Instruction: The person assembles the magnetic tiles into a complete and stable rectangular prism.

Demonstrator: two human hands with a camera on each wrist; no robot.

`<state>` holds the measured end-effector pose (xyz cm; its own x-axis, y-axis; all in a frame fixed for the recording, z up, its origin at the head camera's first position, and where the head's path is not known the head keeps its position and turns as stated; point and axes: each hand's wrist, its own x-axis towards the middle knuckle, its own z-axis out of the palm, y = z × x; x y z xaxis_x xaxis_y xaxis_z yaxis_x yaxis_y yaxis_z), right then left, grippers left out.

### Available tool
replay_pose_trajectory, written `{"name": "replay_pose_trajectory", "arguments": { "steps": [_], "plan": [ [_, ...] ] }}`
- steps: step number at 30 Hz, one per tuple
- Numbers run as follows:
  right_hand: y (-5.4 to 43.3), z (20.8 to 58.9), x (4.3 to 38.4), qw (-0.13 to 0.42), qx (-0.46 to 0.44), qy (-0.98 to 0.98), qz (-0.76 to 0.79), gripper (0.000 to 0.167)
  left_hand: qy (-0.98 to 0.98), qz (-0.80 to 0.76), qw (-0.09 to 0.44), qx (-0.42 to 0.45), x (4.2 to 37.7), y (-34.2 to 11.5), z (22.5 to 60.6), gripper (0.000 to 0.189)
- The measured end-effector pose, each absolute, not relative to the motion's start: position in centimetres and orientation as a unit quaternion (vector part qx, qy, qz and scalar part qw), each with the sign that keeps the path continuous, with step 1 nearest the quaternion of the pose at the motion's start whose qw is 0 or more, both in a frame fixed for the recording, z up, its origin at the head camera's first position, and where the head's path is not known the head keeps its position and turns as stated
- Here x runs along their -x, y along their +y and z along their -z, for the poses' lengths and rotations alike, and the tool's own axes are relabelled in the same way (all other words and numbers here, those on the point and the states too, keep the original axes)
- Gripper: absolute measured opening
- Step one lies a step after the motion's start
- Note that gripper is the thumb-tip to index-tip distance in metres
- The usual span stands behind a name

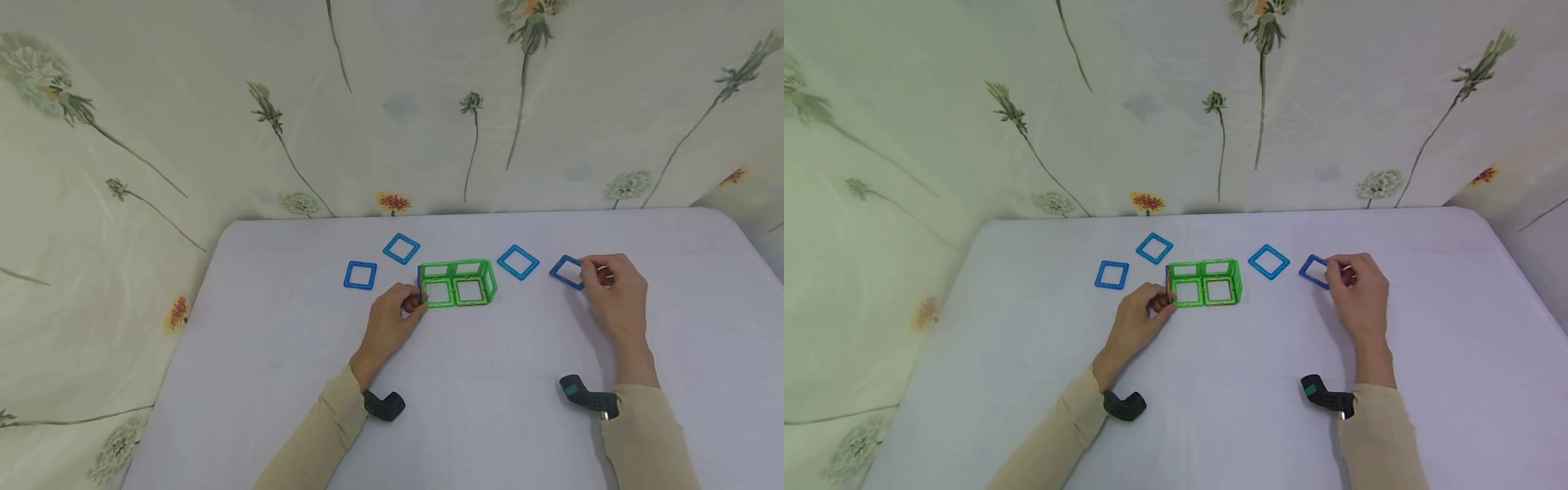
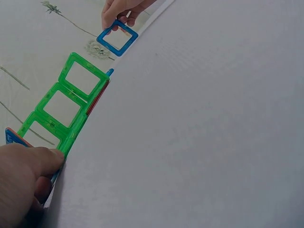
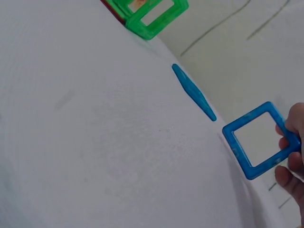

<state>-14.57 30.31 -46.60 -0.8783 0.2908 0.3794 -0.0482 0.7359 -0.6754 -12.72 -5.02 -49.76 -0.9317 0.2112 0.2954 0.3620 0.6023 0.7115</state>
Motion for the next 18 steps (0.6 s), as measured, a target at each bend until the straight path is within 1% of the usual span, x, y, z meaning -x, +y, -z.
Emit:
{"name": "replay_pose_trajectory", "arguments": {
  "steps": [7,14,18],
  "plan": [
    [29.79,46.38,14.53,0.237,0.045,-0.904,-0.352,0.020,-0.891,0.414,0.092,0.162,12.67,-5.01,49.67,0.014],
    [29.53,46.44,14.53,0.240,0.048,-0.903,-0.353,0.020,-0.892,0.411,0.092,0.161,12.76,-4.97,49.78,0.014],
    [29.43,46.33,14.56,0.244,0.030,-0.897,-0.366,0.018,-0.893,0.410,0.093,0.160,12.76,-4.98,49.85,0.014]
  ]
}}
